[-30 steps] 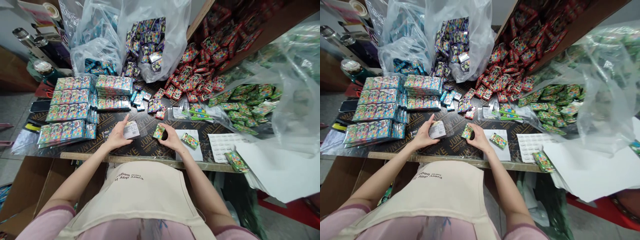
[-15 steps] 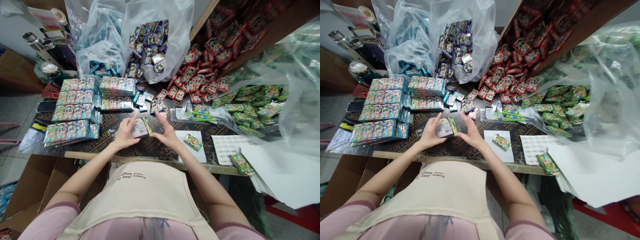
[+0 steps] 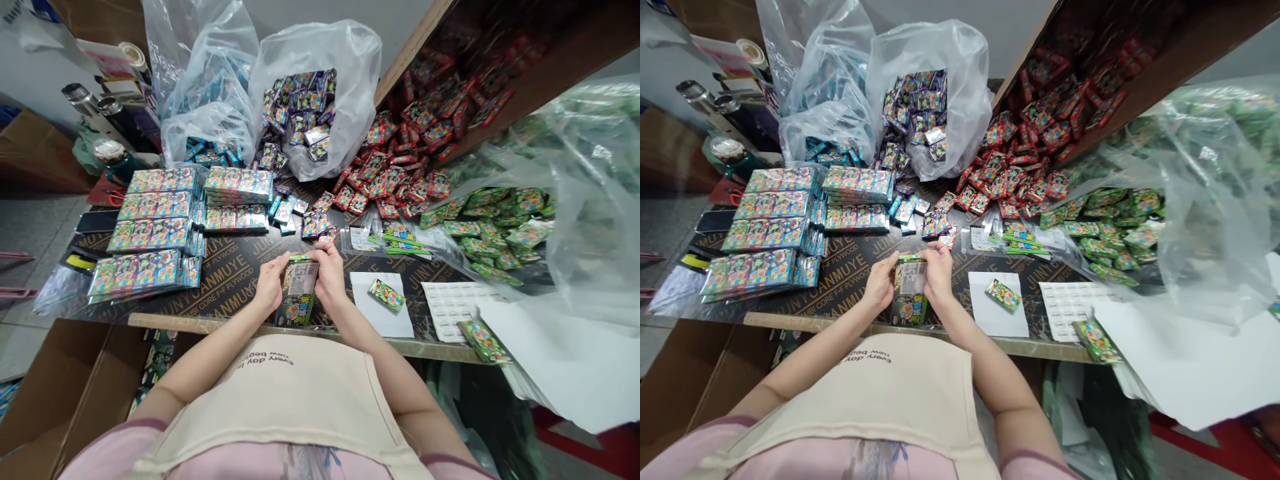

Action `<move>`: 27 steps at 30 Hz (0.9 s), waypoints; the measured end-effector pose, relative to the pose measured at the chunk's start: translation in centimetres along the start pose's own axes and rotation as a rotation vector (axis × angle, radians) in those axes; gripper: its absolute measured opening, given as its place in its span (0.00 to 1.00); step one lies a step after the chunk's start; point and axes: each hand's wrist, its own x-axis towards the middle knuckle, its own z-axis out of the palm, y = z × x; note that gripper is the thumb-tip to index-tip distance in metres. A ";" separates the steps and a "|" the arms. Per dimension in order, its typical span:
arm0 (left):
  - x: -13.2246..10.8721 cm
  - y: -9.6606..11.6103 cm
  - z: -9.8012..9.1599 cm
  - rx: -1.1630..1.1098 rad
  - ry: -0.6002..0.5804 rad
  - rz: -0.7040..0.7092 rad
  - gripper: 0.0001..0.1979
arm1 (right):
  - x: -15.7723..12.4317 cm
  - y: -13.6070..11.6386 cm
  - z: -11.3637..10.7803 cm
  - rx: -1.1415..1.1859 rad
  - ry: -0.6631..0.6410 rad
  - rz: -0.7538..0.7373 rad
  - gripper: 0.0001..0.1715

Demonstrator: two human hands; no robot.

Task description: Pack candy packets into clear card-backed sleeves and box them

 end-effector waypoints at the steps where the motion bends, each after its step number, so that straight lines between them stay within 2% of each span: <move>1: 0.3 0.3 -0.1 0.007 0.018 -0.010 0.16 | -0.2 -0.1 -0.2 0.019 -0.024 0.008 0.19; 4: 1.3 1.3 -0.4 0.054 0.079 -0.031 0.10 | -0.5 -0.4 -0.8 0.111 -0.117 0.096 0.20; 7: 2.0 1.9 -0.5 0.074 0.046 -0.095 0.12 | -0.3 -0.6 -1.4 0.137 -0.174 0.211 0.24; 10: 1.9 2.2 -0.3 0.110 0.021 -0.007 0.10 | 0.1 -0.6 -1.7 0.101 -0.216 0.235 0.23; 13: 1.4 2.6 -0.6 0.335 -0.006 0.235 0.03 | 0.1 -0.5 -2.3 -0.030 -0.261 0.063 0.13; 16: 1.3 3.5 -1.3 0.609 -0.157 0.388 0.03 | -0.3 -0.4 -3.2 -0.223 -0.286 -0.183 0.10; 18: 1.7 4.3 -1.7 0.708 -0.229 0.349 0.06 | -0.4 -0.5 -3.6 -0.313 -0.270 -0.258 0.11; 21: 2.8 5.3 -1.6 0.733 -0.246 0.192 0.09 | -0.1 -0.8 -3.9 -0.387 -0.253 -0.278 0.12; 23: 3.4 5.7 -1.4 0.718 -0.253 0.115 0.11 | 0.3 -1.2 -3.8 -0.410 -0.286 -0.269 0.12; 25: 3.6 6.0 -1.0 0.730 -0.264 0.088 0.10 | 0.6 -1.5 -3.6 -0.426 -0.324 -0.258 0.13; 27: 3.4 6.3 -0.7 0.813 -0.291 0.126 0.09 | 0.7 -1.8 -3.5 -0.446 -0.341 -0.259 0.14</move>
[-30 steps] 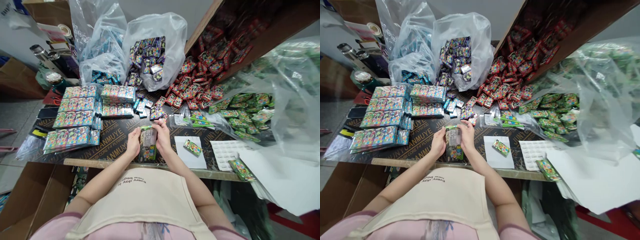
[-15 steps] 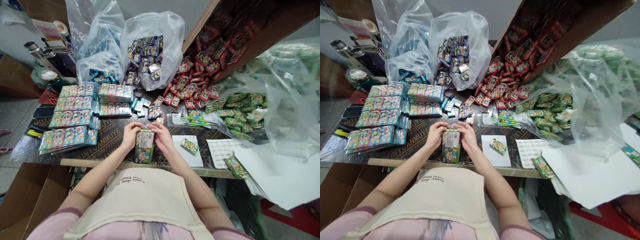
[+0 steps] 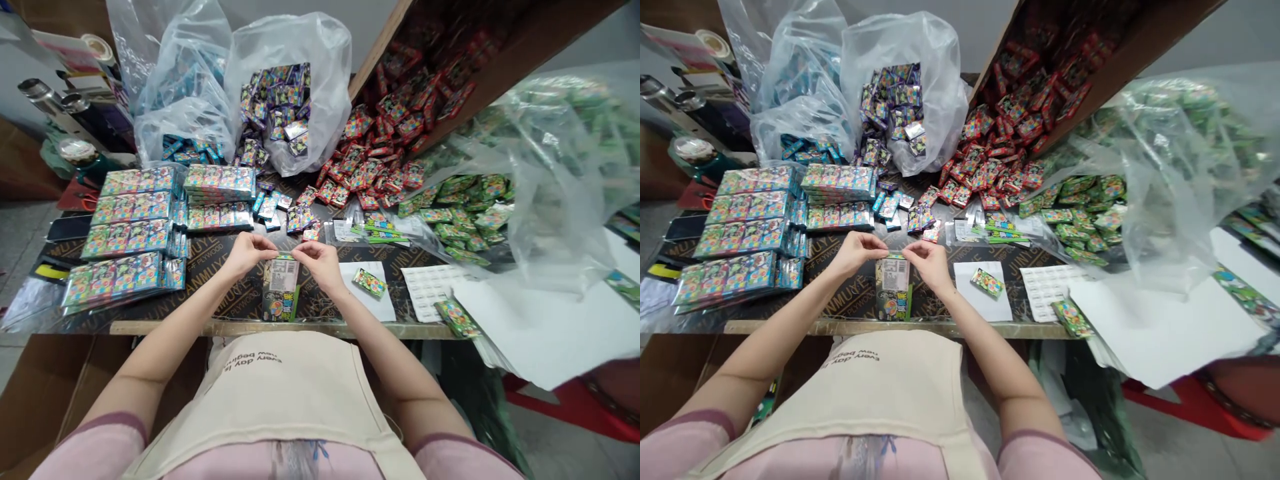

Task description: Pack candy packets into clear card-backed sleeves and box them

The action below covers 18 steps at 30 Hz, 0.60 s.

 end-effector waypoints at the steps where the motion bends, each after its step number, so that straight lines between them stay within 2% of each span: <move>1: -0.2 0.2 0.0 0.066 -0.009 0.046 0.08 | -0.1 -0.1 0.0 -0.008 -0.004 -0.003 0.14; 6: -1.5 0.3 0.1 0.395 -0.020 0.432 0.09 | -2.0 0.1 -0.2 -0.057 -0.053 -0.083 0.18; 9: -1.5 0.1 0.2 0.529 -0.092 0.562 0.08 | -2.9 0.6 -2.3 -0.209 -0.157 -0.234 0.23; 11: -1.3 0.1 0.2 0.617 -0.166 0.598 0.09 | -2.7 1.4 -5.6 -0.393 -0.121 -0.310 0.25; 13: -1.2 0.2 0.3 0.671 -0.215 0.622 0.12 | -2.0 2.6 -10.3 -0.606 0.066 -0.320 0.26; 15: -1.2 0.2 0.4 0.659 -0.226 0.632 0.12 | -1.2 4.2 -15.4 -0.820 0.259 -0.225 0.19; 18: -1.3 0.1 0.6 0.605 -0.211 0.626 0.11 | -0.7 6.4 -21.1 -1.012 0.254 -0.030 0.12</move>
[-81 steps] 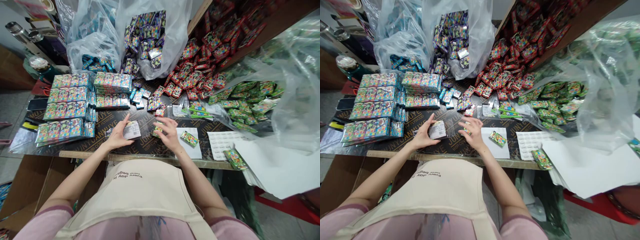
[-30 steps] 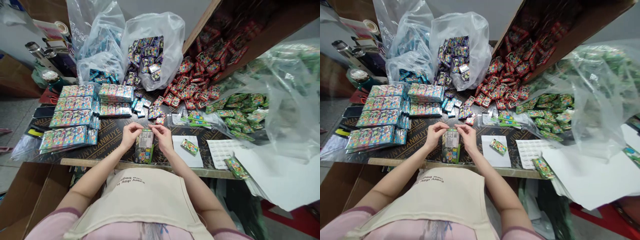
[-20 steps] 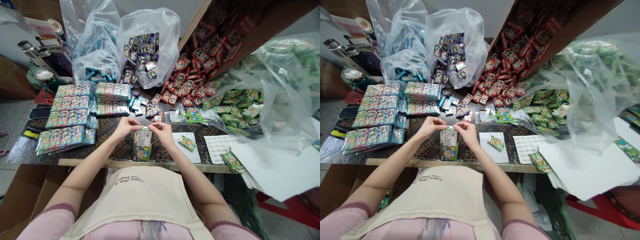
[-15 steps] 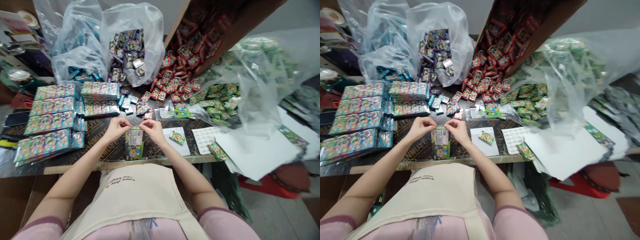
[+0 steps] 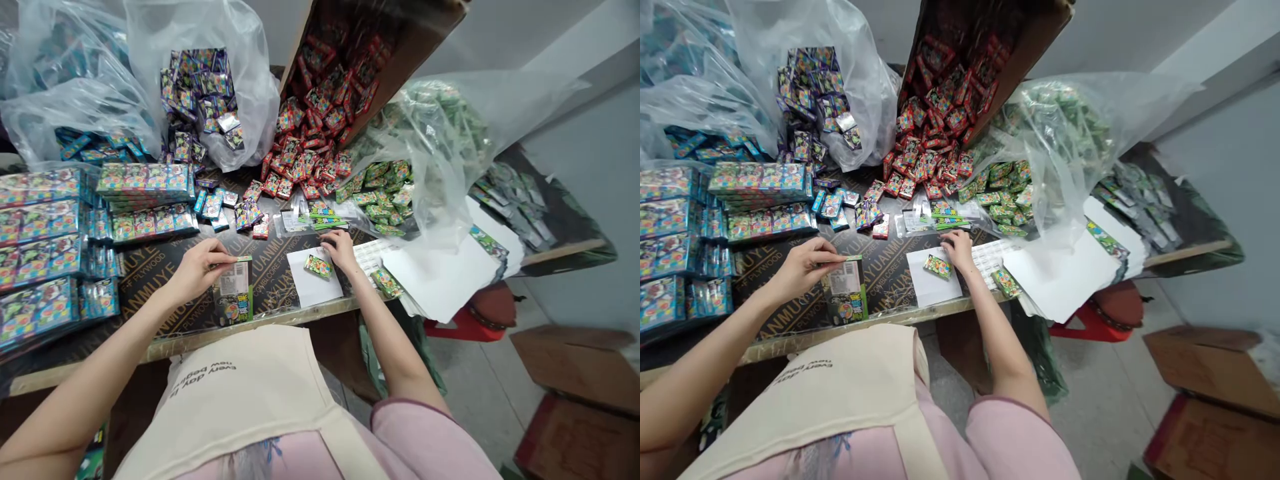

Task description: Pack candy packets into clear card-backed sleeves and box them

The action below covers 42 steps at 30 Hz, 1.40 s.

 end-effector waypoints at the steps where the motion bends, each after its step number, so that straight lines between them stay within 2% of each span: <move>1: 0.0 0.0 0.1 -0.008 0.010 -0.007 0.11 | 0.1 1.2 0.0 -0.026 -0.037 0.010 0.11; 4: -0.1 0.0 0.5 -0.017 0.034 -0.042 0.10 | -0.3 2.8 0.6 -0.024 -0.036 -0.013 0.07; 9: -0.3 0.3 0.8 -0.023 0.077 -0.108 0.10 | -1.5 2.2 1.9 0.131 0.008 -0.076 0.07; 12: -0.4 0.6 0.9 -0.023 0.110 -0.153 0.09 | -2.0 1.8 1.8 0.186 0.011 -0.032 0.06; 16: -0.6 0.8 1.1 -0.069 0.187 -0.218 0.07 | -1.7 1.1 0.6 0.257 0.031 0.063 0.05; 18: -0.7 0.8 1.3 -0.090 0.232 -0.242 0.07 | -1.2 -0.6 -0.2 0.294 0.035 0.080 0.06; 21: -0.8 0.9 1.3 -0.140 0.252 -0.229 0.07 | -0.6 -6.2 -1.1 0.509 -0.028 0.038 0.10; 24: -0.8 0.8 1.0 -0.179 0.231 -0.219 0.05 | -0.5 -13.9 -1.3 0.801 -0.277 -0.057 0.11; 26: -0.9 0.6 0.8 -0.206 0.215 -0.248 0.04 | -0.6 -18.4 -0.9 0.858 -0.478 -0.130 0.11; 29: -1.1 0.3 0.6 -0.265 0.227 -0.305 0.02 | -0.4 -22.4 0.3 0.819 -0.650 -0.211 0.10; 31: -1.2 0.3 0.6 -0.286 0.249 -0.309 0.03 | -0.1 -23.4 1.3 0.780 -0.705 -0.230 0.09; 35: -1.3 0.7 0.8 -0.238 0.282 -0.238 0.03 | 0.3 -23.3 2.5 0.758 -0.789 -0.191 0.08; 42: -1.4 0.7 2.0 -0.174 0.382 -0.225 0.11 | 0.5 -23.2 2.9 0.798 -0.795 -0.117 0.08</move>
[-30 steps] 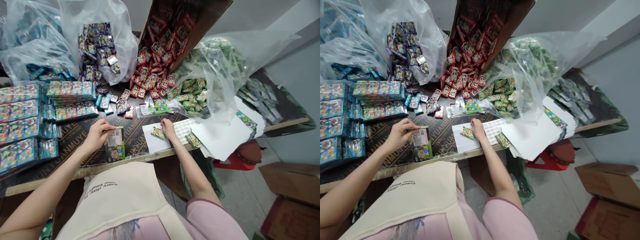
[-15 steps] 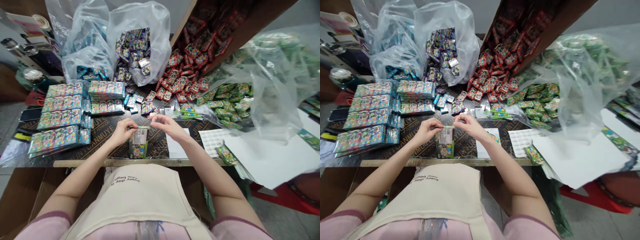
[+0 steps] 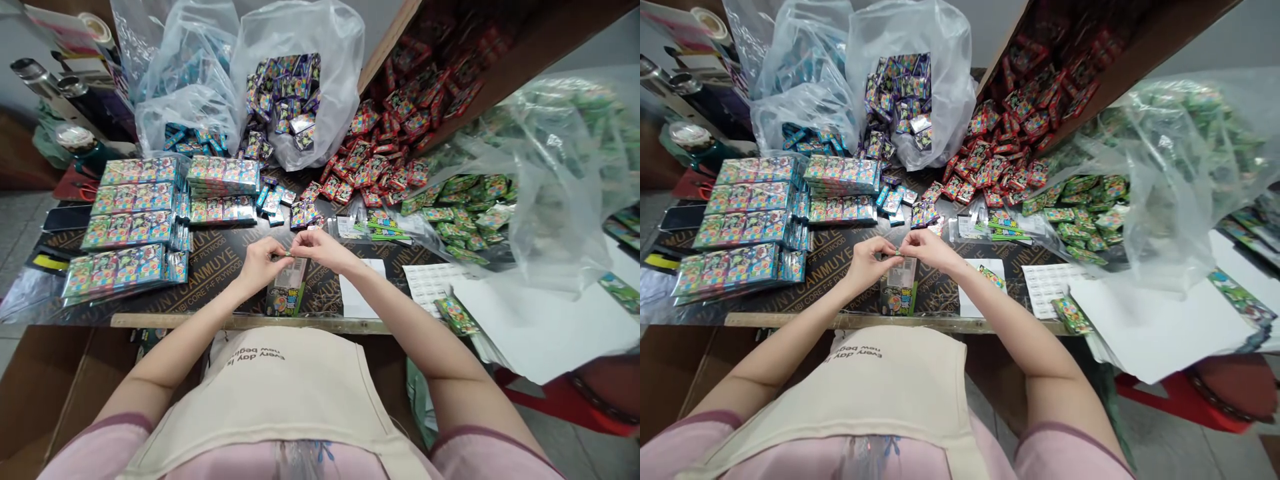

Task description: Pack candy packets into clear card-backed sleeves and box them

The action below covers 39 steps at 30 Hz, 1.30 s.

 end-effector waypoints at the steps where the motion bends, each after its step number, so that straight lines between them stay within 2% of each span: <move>1: -0.1 -0.1 0.1 0.014 0.003 0.004 0.11 | 0.1 0.1 0.0 0.009 0.002 0.007 0.08; 7: -0.5 -0.1 0.3 0.163 -0.052 0.094 0.07 | 0.4 1.4 1.4 0.113 0.080 -0.001 0.11; 10: -0.7 -0.2 0.1 0.251 -0.111 0.172 0.08 | -0.1 2.6 1.0 0.146 0.201 -0.025 0.17; 12: -0.6 -0.9 -0.6 0.289 -0.126 0.172 0.11 | -1.1 4.1 -1.4 0.046 0.398 -0.078 0.19; 15: 0.1 -2.6 -2.4 0.340 -0.160 0.096 0.14 | -4.3 7.3 -7.4 -0.339 0.790 -0.119 0.15; 16: 0.4 -3.2 -2.9 0.385 -0.191 0.084 0.15 | -5.6 8.6 -9.5 -0.486 0.848 -0.069 0.13; 17: 0.8 -3.6 -3.3 0.446 -0.231 0.091 0.17 | -6.9 9.9 -11.4 -0.600 0.849 0.016 0.10; 19: 1.4 -4.0 -3.3 0.577 -0.361 0.162 0.25 | -8.9 12.5 -14.0 -0.738 0.762 0.143 0.07; 21: 1.6 -3.9 -2.1 0.657 -0.572 0.282 0.37 | -10.0 14.4 -14.9 -0.786 0.678 0.189 0.06; 23: 1.4 -3.6 -0.3 0.698 -0.822 0.375 0.40 | -10.5 15.7 -14.6 -0.794 0.660 0.162 0.04; 25: 0.9 -3.5 1.6 0.734 -1.006 0.418 0.39 | -10.6 16.2 -13.8 -0.776 0.681 0.101 0.02; 26: 0.6 -3.6 2.3 0.738 -1.055 0.424 0.37 | -10.6 16.4 -13.5 -0.753 0.690 0.072 0.03; 28: 0.4 -3.7 3.2 0.694 -1.099 0.416 0.34 | -10.6 16.5 -13.0 -0.690 0.708 0.039 0.05; 31: 1.2 -3.3 2.9 0.556 -1.175 0.323 0.23 | -11.0 16.7 -13.0 -0.611 0.746 0.046 0.05; 33: 2.3 -2.4 2.0 0.434 -1.116 0.243 0.18 | -11.4 16.7 -13.4 -0.571 0.768 0.050 0.04; 37: 3.6 -0.5 0.0 0.139 -0.713 0.164 0.26 | -11.7 15.6 -13.5 -0.433 0.871 0.026 0.06; 39: 3.2 -0.4 -0.3 0.021 -0.545 0.125 0.22 | -11.3 14.0 -12.6 -0.420 0.958 -0.055 0.08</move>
